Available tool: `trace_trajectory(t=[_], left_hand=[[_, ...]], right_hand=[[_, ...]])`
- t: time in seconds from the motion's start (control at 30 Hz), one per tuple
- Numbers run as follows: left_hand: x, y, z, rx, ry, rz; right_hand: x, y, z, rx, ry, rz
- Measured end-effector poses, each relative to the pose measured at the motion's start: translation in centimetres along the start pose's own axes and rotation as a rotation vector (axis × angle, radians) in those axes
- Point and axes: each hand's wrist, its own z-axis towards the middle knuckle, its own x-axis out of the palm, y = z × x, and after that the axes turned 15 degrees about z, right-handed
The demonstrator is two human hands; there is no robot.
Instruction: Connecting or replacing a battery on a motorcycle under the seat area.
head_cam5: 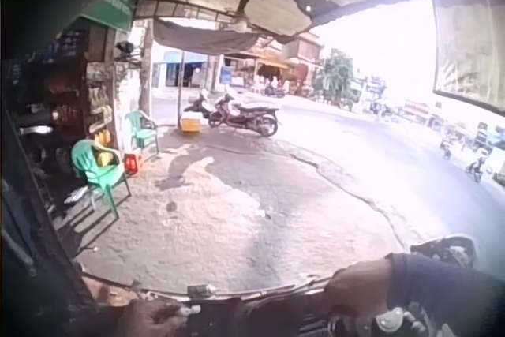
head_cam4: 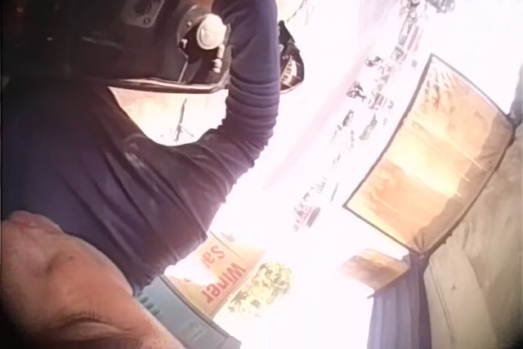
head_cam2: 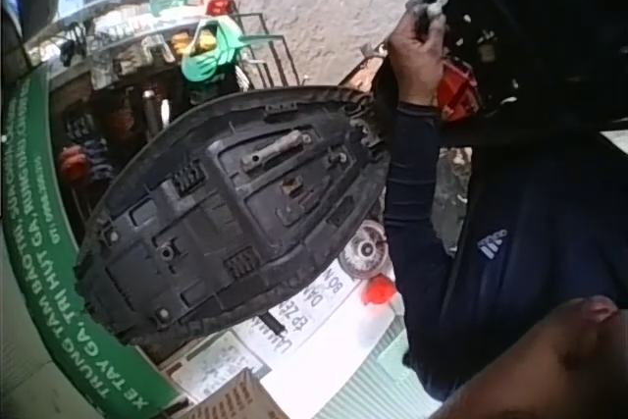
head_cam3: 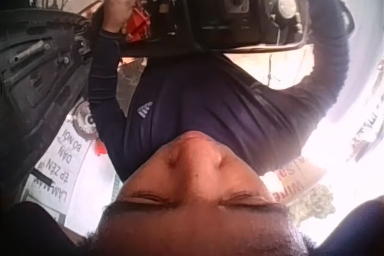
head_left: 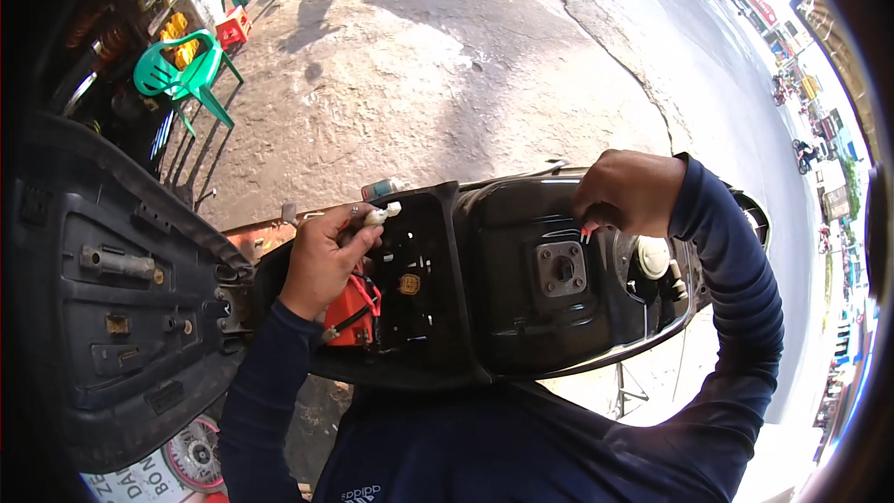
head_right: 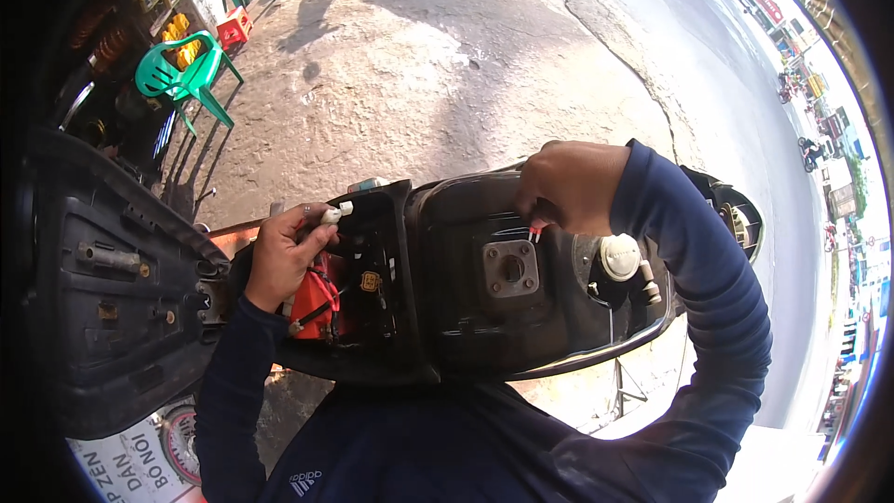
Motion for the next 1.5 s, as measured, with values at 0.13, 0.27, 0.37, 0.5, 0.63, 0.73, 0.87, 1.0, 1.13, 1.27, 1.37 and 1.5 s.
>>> trace_trajectory(t=[0.13,0.27,0.37,0.5,0.63,0.73,0.87,1.0,1.13,1.27,1.37,1.5], left_hand=[[0.0,-0.4,0.1,-0.022,0.023,-0.044],[0.3,-0.2,0.2,0.017,0.045,-0.013],[0.5,-0.4,0.3,0.011,0.060,-0.081],[-0.2,-0.3,0.2,0.041,0.126,-0.042],[-1.1,-0.4,0.0,0.025,0.212,0.014],[-1.5,-0.3,-0.4,0.114,0.165,-0.079],[-1.4,-0.5,-0.5,0.164,0.021,-0.094],[-1.3,-0.1,-0.9,0.073,-0.029,-0.110],[-1.2,-0.6,-0.9,0.069,-0.035,-0.232],[-1.3,-0.6,-1.0,0.029,-0.060,-0.131],[-1.5,-0.3,-1.0,0.070,-0.114,-0.055],[-1.8,-0.8,-1.1,0.185,-0.174,0.087]], right_hand=[[1.0,0.4,-1.1,0.204,0.034,-0.074],[0.6,2.9,1.6,0.215,-0.173,-0.141],[2.2,3.3,6.9,-0.312,-0.404,-0.041],[5.3,3.2,14.3,-0.483,-0.389,-0.009],[6.3,2.5,16.2,-0.410,-0.335,0.017],[6.2,2.3,16.0,-0.434,-0.449,0.164],[6.2,2.3,15.5,-0.378,-0.507,0.206],[6.8,2.6,15.3,-0.299,-0.428,0.298],[7.2,2.0,15.4,-0.420,-0.467,0.270],[7.5,1.9,15.2,-0.433,-0.365,0.259],[7.6,1.7,15.2,-0.454,-0.362,0.235],[7.9,1.4,15.5,-0.447,-0.360,0.202]])
